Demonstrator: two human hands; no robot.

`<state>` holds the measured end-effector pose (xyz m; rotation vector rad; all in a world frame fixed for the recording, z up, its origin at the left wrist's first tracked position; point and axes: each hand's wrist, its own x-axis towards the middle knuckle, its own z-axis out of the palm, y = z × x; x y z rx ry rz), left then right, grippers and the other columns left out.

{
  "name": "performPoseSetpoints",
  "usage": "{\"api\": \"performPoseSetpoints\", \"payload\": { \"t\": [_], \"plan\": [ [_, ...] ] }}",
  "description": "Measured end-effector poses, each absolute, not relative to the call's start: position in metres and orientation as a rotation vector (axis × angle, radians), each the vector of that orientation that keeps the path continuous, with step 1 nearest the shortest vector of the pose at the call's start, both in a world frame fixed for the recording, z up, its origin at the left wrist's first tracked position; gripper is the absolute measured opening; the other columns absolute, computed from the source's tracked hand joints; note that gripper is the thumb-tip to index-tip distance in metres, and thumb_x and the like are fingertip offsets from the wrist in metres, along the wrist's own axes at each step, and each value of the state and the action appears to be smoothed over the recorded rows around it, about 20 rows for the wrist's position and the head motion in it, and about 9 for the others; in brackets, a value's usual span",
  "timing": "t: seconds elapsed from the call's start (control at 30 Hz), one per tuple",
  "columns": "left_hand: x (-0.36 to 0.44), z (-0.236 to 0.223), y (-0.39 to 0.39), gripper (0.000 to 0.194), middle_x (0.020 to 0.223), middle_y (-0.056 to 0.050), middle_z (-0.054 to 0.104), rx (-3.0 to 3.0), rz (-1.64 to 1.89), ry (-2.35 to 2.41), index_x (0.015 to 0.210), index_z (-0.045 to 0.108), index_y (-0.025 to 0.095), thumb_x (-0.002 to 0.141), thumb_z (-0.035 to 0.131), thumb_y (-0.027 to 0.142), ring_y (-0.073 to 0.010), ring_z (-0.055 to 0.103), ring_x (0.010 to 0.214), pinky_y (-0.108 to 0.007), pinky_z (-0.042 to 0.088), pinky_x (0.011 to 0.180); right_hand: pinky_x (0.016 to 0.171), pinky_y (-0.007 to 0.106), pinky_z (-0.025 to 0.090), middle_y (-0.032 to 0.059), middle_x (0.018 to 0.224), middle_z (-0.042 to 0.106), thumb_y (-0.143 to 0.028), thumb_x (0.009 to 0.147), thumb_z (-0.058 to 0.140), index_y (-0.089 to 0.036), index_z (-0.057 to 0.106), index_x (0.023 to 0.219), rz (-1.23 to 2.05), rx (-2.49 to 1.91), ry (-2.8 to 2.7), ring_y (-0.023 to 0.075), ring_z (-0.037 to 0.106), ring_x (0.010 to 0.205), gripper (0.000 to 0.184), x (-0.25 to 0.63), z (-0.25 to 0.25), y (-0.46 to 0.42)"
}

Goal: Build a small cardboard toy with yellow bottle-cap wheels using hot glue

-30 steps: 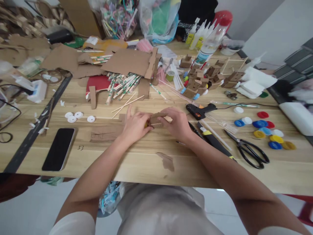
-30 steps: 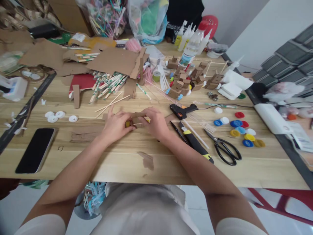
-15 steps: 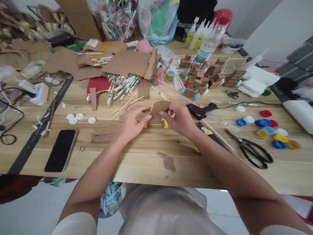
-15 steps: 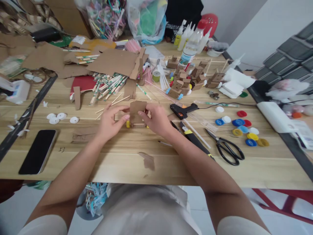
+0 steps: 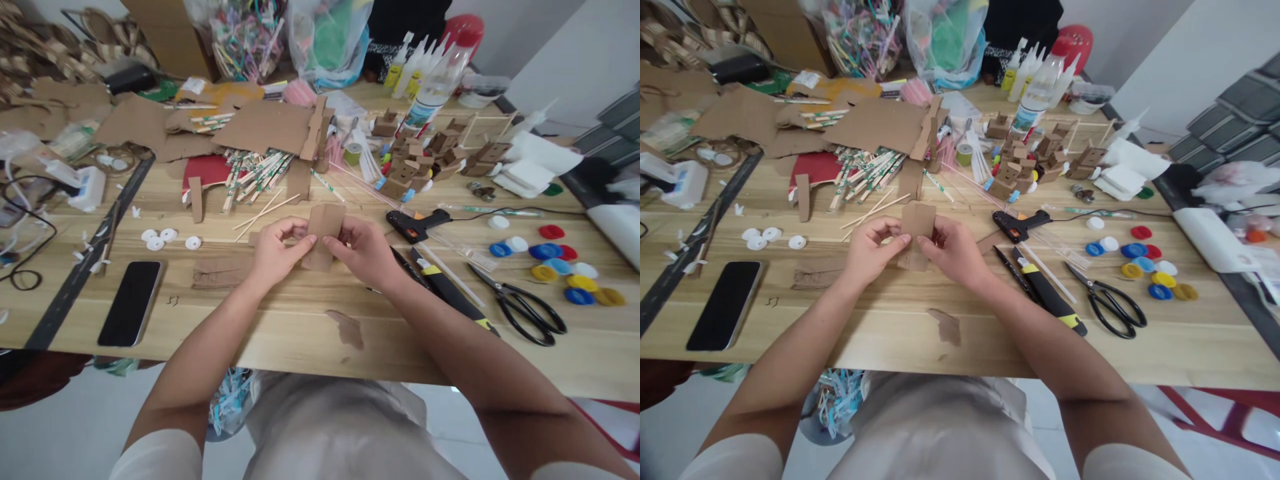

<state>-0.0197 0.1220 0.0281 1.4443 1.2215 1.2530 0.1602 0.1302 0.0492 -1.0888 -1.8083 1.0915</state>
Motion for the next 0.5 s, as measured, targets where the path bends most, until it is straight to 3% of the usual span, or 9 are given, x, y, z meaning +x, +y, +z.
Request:
{"api": "performPoseSetpoints", "payload": {
  "t": [0.27, 0.5],
  "plan": [
    [-0.017, 0.031, 0.120, 0.024, 0.065, 0.003, 0.062, 1.273, 1.223, 1.183, 0.072, 0.066, 0.023, 0.061, 0.078, 0.040, -0.0161, 0.063, 0.067, -0.030, 0.055, 0.069, 0.062, 0.029, 0.048, -0.0015, 0.071, 0.064, -0.032, 0.074, 0.068, -0.022, 0.064, 0.077, 1.269, -1.027, -1.570, 0.0158, 0.057, 0.068, 0.011, 0.155, 0.042, 0.128],
    [-0.011, 0.027, 0.116, 0.018, 0.068, 0.003, 0.068, 1.234, 1.319, 1.142, 0.074, 0.067, 0.023, 0.062, 0.078, 0.033, -0.0134, 0.063, 0.063, -0.026, 0.054, 0.063, 0.066, 0.030, 0.051, -0.0020, 0.072, 0.067, -0.031, 0.075, 0.071, -0.023, 0.063, 0.075, 1.309, -1.032, -1.474, 0.0163, 0.061, 0.069, 0.012, 0.153, 0.035, 0.125]
  ]
}}
